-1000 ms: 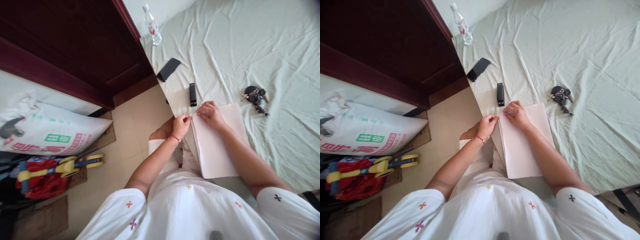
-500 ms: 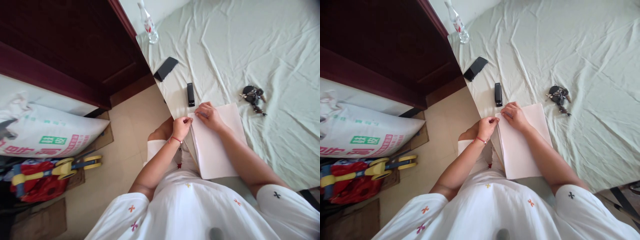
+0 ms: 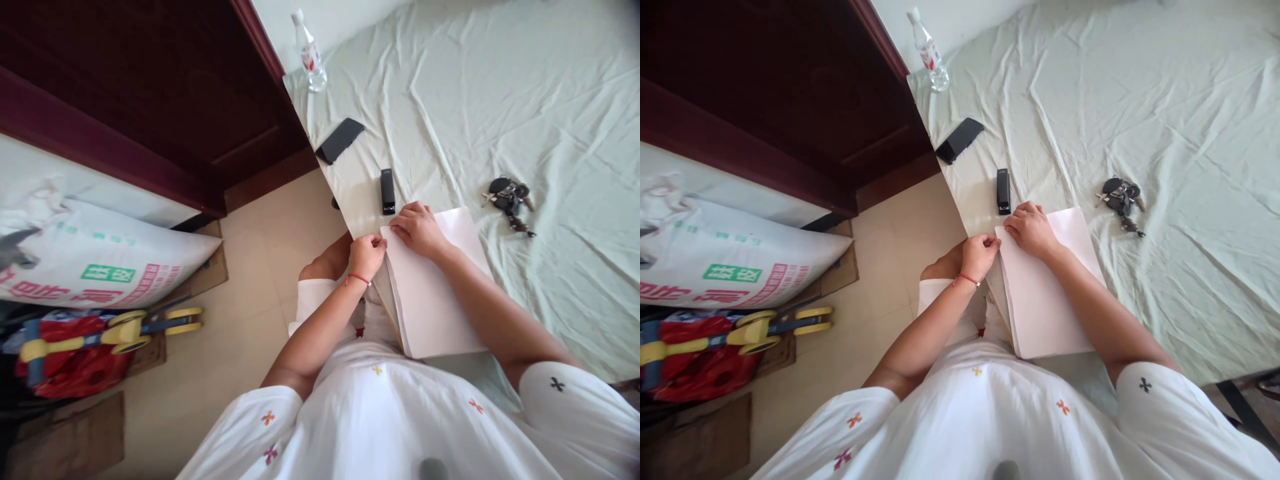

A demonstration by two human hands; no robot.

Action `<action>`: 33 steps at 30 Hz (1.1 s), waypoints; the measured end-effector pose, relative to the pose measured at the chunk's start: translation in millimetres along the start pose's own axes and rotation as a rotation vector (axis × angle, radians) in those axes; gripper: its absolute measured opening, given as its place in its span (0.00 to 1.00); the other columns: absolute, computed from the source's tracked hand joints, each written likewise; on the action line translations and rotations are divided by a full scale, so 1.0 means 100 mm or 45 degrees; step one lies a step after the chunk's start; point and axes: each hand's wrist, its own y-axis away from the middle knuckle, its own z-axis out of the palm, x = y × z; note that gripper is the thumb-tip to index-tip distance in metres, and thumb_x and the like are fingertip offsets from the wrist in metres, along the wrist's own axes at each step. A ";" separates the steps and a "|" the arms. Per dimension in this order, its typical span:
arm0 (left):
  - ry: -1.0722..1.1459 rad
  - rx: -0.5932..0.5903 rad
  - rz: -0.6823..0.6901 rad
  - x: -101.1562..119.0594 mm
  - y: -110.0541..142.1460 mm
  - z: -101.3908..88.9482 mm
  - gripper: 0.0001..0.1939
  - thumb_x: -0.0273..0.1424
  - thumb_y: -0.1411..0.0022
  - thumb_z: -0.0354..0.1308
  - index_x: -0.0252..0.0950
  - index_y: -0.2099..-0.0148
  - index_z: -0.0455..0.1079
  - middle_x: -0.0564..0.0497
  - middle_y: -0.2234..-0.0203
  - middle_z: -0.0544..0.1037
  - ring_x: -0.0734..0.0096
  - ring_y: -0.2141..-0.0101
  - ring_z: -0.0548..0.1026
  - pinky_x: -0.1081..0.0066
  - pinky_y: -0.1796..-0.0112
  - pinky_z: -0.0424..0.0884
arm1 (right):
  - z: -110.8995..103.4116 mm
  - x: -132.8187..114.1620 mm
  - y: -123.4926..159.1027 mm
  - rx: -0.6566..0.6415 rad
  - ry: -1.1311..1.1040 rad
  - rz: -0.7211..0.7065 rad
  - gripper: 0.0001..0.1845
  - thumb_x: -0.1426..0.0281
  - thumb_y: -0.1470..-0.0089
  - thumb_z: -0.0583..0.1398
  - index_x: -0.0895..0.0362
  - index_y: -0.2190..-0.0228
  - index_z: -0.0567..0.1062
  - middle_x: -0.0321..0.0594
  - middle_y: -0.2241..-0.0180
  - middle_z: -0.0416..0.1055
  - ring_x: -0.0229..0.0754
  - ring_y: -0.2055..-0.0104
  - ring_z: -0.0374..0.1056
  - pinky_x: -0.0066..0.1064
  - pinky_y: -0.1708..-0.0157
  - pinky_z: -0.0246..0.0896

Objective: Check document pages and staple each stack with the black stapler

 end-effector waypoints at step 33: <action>-0.102 0.019 0.009 0.11 0.08 0.01 0.12 0.25 0.38 0.65 0.39 0.57 0.64 0.54 0.72 0.76 0.65 0.66 0.77 0.67 0.59 0.67 | 0.11 -0.11 0.06 0.054 0.078 0.093 0.16 0.68 0.33 0.58 0.56 0.53 0.84 0.53 0.48 0.77 0.64 0.39 0.61 0.55 0.45 0.59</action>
